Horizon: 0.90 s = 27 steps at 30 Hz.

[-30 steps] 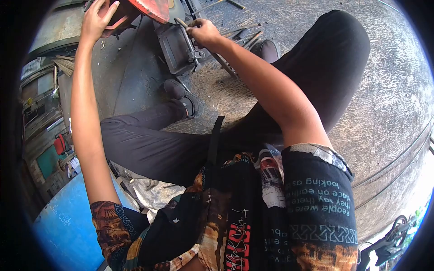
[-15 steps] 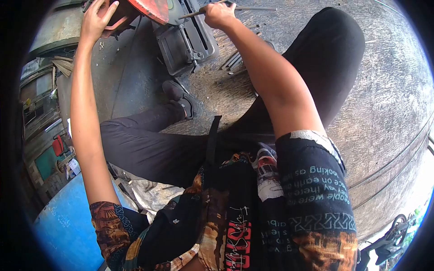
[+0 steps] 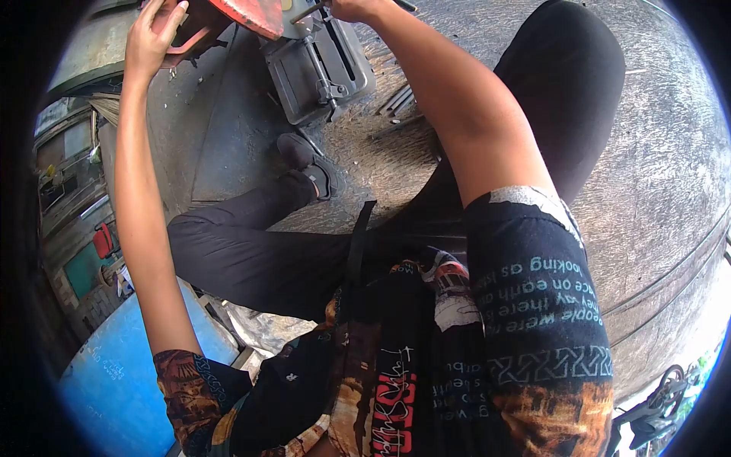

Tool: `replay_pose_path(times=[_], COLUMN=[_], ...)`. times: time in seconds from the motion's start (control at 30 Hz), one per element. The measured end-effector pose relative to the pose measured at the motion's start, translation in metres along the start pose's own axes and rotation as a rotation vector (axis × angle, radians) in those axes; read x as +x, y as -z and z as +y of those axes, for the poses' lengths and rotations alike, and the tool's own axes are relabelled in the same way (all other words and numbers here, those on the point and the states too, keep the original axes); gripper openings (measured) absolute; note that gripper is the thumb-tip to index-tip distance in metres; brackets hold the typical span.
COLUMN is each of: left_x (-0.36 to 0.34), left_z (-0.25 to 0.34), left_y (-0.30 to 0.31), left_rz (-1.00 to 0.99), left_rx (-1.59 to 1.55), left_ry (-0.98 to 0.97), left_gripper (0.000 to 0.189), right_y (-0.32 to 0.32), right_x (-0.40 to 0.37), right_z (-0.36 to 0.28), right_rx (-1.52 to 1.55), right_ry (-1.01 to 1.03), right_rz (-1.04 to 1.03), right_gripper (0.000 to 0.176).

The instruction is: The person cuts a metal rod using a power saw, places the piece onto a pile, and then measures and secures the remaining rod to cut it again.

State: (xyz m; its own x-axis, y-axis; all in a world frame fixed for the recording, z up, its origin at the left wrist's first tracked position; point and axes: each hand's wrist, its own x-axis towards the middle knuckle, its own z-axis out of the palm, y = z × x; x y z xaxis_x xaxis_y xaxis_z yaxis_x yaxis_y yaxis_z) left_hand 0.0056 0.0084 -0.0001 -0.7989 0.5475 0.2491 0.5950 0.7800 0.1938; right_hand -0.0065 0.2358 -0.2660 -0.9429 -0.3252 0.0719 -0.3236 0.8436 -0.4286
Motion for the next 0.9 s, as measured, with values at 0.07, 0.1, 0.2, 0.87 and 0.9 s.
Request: replay_pose_path(times=[0.07, 0.1, 0.2, 0.87, 0.9], left_x=[0.0, -0.001, -0.001, -0.008, -0.009], left_z=[0.0, 0.002, 0.003, -0.008, -0.008], left_y=[0.0, 0.0, 0.0, -0.009, -0.008], left_rz=[-0.003, 0.002, 0.005, 0.243, 0.247], left_rx=[-0.009, -0.01, -0.01, 0.041, 0.041], left_ry=[-0.009, 0.011, 0.037, 0.092, 0.09], left_gripper=[0.053, 0.054, 0.055, 0.037, 0.037], right_y=[0.007, 0.007, 0.008, 0.12, 0.159], right_x=[0.0, 0.002, -0.001, -0.008, -0.027], right_z=[-0.004, -0.004, -0.004, 0.057, 0.039], right_rx=[0.019, 0.024, -0.011, 0.336, 0.419], right_ry=[-0.003, -0.002, 0.001, -0.018, -0.138], right_rz=[0.005, -0.025, -0.04, 0.34, 0.307], right_gripper=[0.028, 0.028, 0.027, 0.022, 0.025])
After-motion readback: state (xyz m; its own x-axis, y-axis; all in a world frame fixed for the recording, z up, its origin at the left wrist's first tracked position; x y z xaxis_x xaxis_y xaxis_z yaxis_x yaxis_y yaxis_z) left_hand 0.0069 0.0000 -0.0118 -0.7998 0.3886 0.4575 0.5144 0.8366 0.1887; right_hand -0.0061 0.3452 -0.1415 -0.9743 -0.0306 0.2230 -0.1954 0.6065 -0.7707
